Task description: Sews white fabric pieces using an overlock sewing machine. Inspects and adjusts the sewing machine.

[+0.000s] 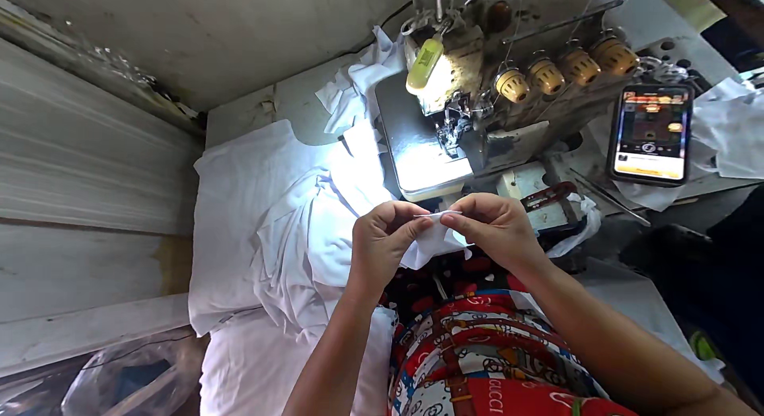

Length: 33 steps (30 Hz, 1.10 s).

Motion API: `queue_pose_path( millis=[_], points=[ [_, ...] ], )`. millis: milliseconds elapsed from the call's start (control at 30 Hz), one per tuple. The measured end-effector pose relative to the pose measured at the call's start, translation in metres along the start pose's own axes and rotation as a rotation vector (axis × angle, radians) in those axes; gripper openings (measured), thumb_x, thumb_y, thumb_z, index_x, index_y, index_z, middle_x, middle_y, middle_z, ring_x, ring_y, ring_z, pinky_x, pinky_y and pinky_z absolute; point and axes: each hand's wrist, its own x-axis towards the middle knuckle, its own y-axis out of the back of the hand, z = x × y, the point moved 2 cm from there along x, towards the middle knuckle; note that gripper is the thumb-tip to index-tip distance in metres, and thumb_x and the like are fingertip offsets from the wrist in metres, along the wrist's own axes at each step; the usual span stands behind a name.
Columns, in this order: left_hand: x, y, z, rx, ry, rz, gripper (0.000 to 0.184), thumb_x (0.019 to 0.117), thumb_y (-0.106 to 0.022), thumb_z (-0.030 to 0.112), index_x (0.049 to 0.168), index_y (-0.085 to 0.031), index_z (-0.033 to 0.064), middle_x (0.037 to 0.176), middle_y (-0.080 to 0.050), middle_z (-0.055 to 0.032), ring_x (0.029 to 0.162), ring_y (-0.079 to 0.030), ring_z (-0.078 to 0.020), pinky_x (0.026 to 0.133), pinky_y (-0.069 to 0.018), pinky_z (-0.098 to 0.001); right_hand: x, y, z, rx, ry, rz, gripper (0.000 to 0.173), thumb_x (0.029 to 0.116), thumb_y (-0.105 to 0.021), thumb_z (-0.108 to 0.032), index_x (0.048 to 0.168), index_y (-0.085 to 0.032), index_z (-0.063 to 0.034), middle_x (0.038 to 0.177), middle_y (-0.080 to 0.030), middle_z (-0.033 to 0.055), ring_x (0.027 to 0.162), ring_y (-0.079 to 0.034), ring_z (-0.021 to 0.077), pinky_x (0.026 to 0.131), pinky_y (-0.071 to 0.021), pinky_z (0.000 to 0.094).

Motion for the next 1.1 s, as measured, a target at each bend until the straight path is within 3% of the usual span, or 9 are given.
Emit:
queue_pose_path(
  millis=[333, 433, 500, 600, 700, 767, 867, 967, 1100],
  points=[
    [-0.002, 0.005, -0.008, 0.068, 0.024, 0.039, 0.009, 0.0858, -0.076, 0.003, 0.094, -0.074, 0.006, 0.079, -0.071, 0.0056, 0.067, -0.061, 0.0028, 0.063, -0.0508, -0.0136, 0.001, 0.002, 0.001, -0.141, 0.169, -0.023, 0.013, 0.0901, -0.076, -0.019, 0.087, -0.076, -0.0061, 0.079, -0.069, -0.0075, 0.065, -0.056, -0.0089, 0.06, -0.0471, 0.0084],
    [-0.006, 0.005, 0.0, -0.038, 0.085, 0.021, 0.008, 0.094, -0.066, 0.0, 0.097, -0.069, 0.0069, 0.076, -0.069, 0.0067, 0.06, -0.061, 0.0024, 0.056, -0.0516, -0.0132, 0.003, -0.007, -0.004, -0.168, 0.26, -0.087, 0.016, 0.0939, -0.071, -0.018, 0.089, -0.073, -0.0024, 0.082, -0.07, -0.0026, 0.068, -0.056, -0.0076, 0.062, -0.0457, 0.0087],
    [-0.006, 0.005, 0.01, -0.037, -0.039, 0.019, 0.008, 0.0994, -0.061, 0.004, 0.101, -0.065, 0.0107, 0.083, -0.072, 0.0088, 0.07, -0.067, 0.0013, 0.065, -0.057, -0.0155, 0.006, -0.016, -0.015, -0.121, 0.306, -0.129, 0.015, 0.0956, -0.068, -0.014, 0.091, -0.066, -0.0004, 0.084, -0.071, 0.0014, 0.068, -0.057, -0.0066, 0.061, -0.0455, 0.0086],
    [0.007, 0.002, 0.026, 0.266, -0.43, 0.097, 0.007, 0.1032, -0.06, 0.019, 0.104, -0.064, 0.0128, 0.096, -0.066, 0.0094, 0.086, -0.063, 0.0044, 0.078, -0.0551, -0.0145, 0.017, -0.023, -0.029, -0.027, 0.313, -0.117, 0.012, 0.0971, -0.065, -0.011, 0.095, -0.055, -0.005, 0.077, -0.064, -0.0032, 0.064, -0.053, -0.0082, 0.058, -0.0441, 0.0077],
    [0.037, -0.011, 0.026, 0.554, -0.654, 0.152, 0.008, 0.0999, -0.062, 0.009, 0.099, -0.066, 0.0029, 0.094, -0.065, -0.005, 0.092, -0.062, -0.0066, 0.085, -0.0512, -0.0179, 0.03, -0.014, -0.027, 0.007, 0.171, -0.075, 0.012, 0.0981, -0.062, -0.008, 0.103, -0.052, -0.0114, 0.074, -0.063, -0.0089, 0.057, -0.057, -0.0065, 0.053, -0.05, 0.0111],
    [0.059, -0.024, 0.009, 0.601, -0.588, 0.085, 0.011, 0.0967, -0.064, 0.005, 0.098, -0.073, -0.0008, 0.094, -0.072, -0.0105, 0.091, -0.068, -0.0143, 0.086, -0.0538, -0.027, 0.034, -0.002, -0.012, -0.02, 0.015, -0.024, 0.011, 0.0975, -0.059, -0.005, 0.104, -0.052, -0.0109, 0.073, -0.064, -0.0073, 0.054, -0.06, -0.0012, 0.051, -0.0535, 0.0162],
    [0.077, -0.047, -0.019, 0.599, -0.499, 0.016, 0.01, 0.0944, -0.069, 0.008, 0.099, -0.076, 0.0034, 0.096, -0.073, -0.0076, 0.093, -0.069, -0.0165, 0.089, -0.0549, -0.0348, 0.03, 0.018, 0.008, -0.098, -0.139, 0.038, 0.007, 0.0984, -0.056, -0.006, 0.104, -0.054, -0.0086, 0.068, -0.062, -0.0073, 0.052, -0.06, 0.0011, 0.051, -0.0545, 0.019],
    [0.074, -0.06, -0.025, 0.634, -0.526, 0.101, 0.01, 0.0897, -0.074, 0.01, 0.098, -0.075, 0.0052, 0.092, -0.072, -0.0061, 0.087, -0.068, -0.015, 0.081, -0.0549, -0.032, 0.023, 0.027, 0.013, -0.123, -0.161, 0.066, 0.007, 0.0986, -0.056, -0.007, 0.104, -0.053, -0.0093, 0.068, -0.06, -0.0107, 0.053, -0.059, -0.0022, 0.052, -0.0536, 0.0156],
    [0.054, -0.063, -0.021, 0.79, -0.45, 0.078, 0.016, 0.0959, -0.065, 0.009, 0.105, -0.079, 0.0083, 0.099, -0.072, -0.0087, 0.089, -0.068, -0.0194, 0.078, -0.0549, -0.0341, 0.02, 0.028, 0.011, -0.166, -0.106, 0.032, 0.01, 0.1, -0.056, -0.009, 0.108, -0.06, -0.0048, 0.077, -0.066, -0.0104, 0.058, -0.06, -0.0053, 0.054, -0.0529, 0.0128]
  ],
)
